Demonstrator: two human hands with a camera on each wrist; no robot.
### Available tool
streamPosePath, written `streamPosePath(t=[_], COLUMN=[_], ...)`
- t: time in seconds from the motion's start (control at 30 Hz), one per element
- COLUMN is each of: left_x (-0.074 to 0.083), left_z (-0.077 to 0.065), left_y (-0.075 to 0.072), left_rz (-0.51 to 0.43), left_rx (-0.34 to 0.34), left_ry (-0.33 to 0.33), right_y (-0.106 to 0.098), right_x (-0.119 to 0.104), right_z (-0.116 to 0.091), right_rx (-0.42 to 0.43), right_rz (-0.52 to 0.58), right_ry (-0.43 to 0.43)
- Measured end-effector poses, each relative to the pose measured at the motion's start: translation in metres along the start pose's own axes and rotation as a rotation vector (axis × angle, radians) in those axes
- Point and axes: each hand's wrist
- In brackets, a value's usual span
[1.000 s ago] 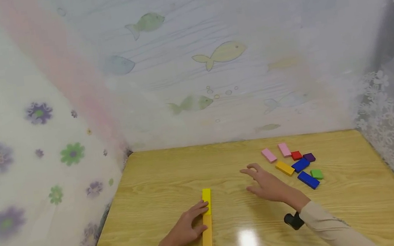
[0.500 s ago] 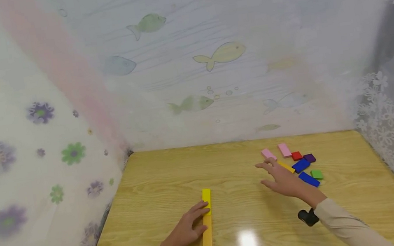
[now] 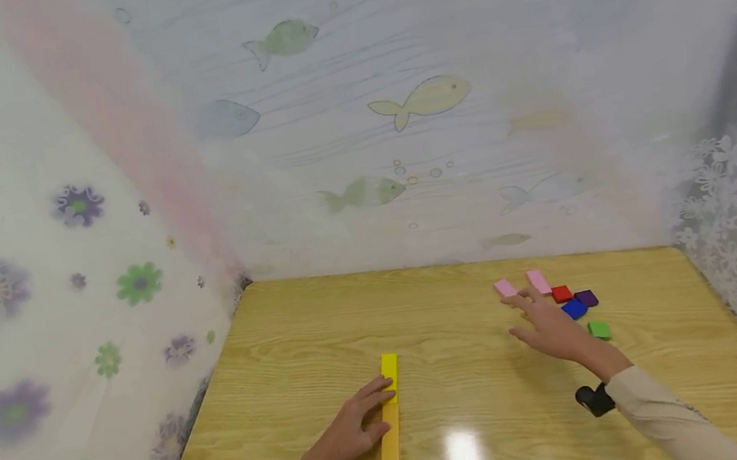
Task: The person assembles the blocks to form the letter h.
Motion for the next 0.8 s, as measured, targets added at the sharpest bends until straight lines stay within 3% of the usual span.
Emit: streamPosePath(t=[0.57,0.8], left_x=[0.001,0.000], left_z=[-0.001,-0.001], left_y=[0.003,0.003], left_rz=[0.015,0.032], left_rx=[0.000,-0.013], left_ry=[0.007,-0.002], right_y=[-0.008,-0.008], right_x=[0.042,0.051], right_z=[0.015,0.025], right_rx=[-0.057,-0.119], right_rz=[-0.049,0.005], right_ry=[0.049,0.123])
Point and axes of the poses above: each hand's wrist, its own z-axis towards the middle knuckle, its own y-axis out of the palm, x = y × z, and after that the axes turned 9 degrees about -x, right-handed
